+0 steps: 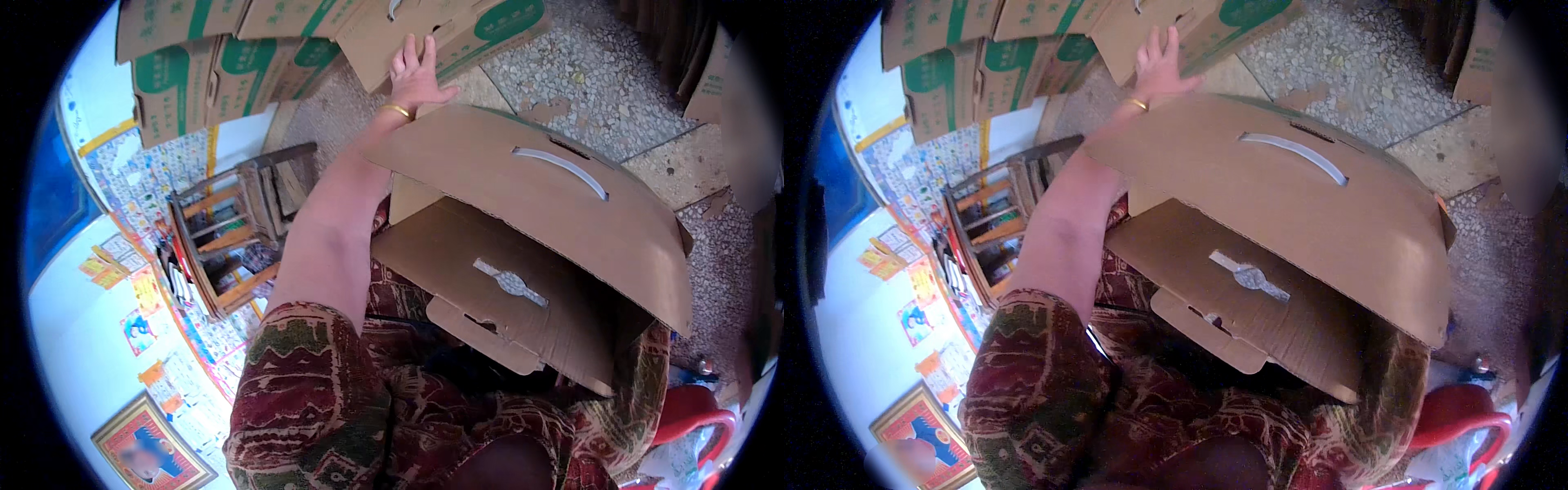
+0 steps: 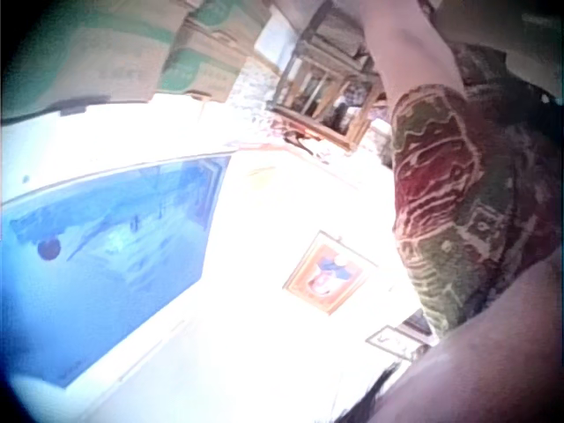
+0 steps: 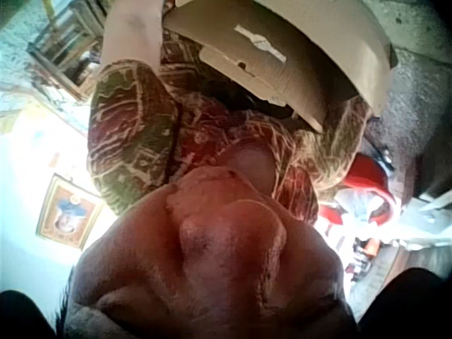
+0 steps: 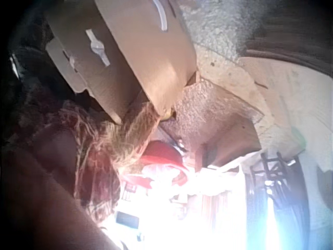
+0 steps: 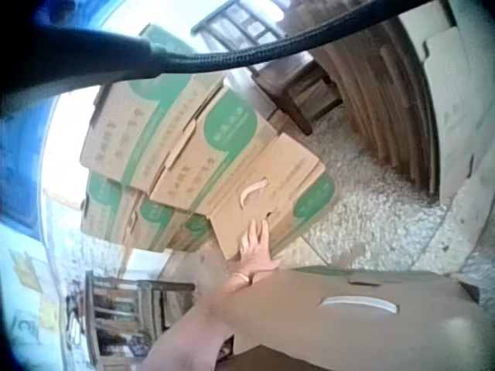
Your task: The person sits on the floor and assembles a cardboard box. They use scissors to cut tape, fold the box flaps, and insert a plastic handle into the designated slots on the box sides.
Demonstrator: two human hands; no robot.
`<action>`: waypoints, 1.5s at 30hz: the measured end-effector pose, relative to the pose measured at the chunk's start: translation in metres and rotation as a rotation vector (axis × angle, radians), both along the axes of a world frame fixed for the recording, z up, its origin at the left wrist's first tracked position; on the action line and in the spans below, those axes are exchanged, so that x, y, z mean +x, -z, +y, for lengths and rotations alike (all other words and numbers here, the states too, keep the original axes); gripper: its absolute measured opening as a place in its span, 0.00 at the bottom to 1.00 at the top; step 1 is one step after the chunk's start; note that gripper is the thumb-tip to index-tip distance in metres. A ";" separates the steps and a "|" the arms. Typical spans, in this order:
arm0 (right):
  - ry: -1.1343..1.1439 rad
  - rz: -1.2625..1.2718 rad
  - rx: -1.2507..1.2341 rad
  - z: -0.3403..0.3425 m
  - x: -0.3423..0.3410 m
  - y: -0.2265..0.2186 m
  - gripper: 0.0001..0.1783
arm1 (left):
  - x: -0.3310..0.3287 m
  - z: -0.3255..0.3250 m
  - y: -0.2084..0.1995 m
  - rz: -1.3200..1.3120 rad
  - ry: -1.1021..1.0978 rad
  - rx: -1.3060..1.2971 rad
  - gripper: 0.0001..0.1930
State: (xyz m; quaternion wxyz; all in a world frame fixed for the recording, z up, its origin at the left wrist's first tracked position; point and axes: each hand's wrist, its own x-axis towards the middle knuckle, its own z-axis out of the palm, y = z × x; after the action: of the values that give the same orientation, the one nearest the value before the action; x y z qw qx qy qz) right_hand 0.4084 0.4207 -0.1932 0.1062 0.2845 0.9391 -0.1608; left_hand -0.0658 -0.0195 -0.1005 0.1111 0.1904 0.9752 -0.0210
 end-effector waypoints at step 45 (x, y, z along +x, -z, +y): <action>-0.524 0.114 -0.755 -0.088 -0.387 -0.242 0.37 | 0.019 -0.021 -0.022 -0.026 0.067 0.271 0.38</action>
State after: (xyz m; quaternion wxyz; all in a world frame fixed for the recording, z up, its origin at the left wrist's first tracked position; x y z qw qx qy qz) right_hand 0.0210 0.3327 0.0490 0.1875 -0.0306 0.8593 -0.4749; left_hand -0.0467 -0.0401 -0.0790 0.0964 0.2362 0.9607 0.1096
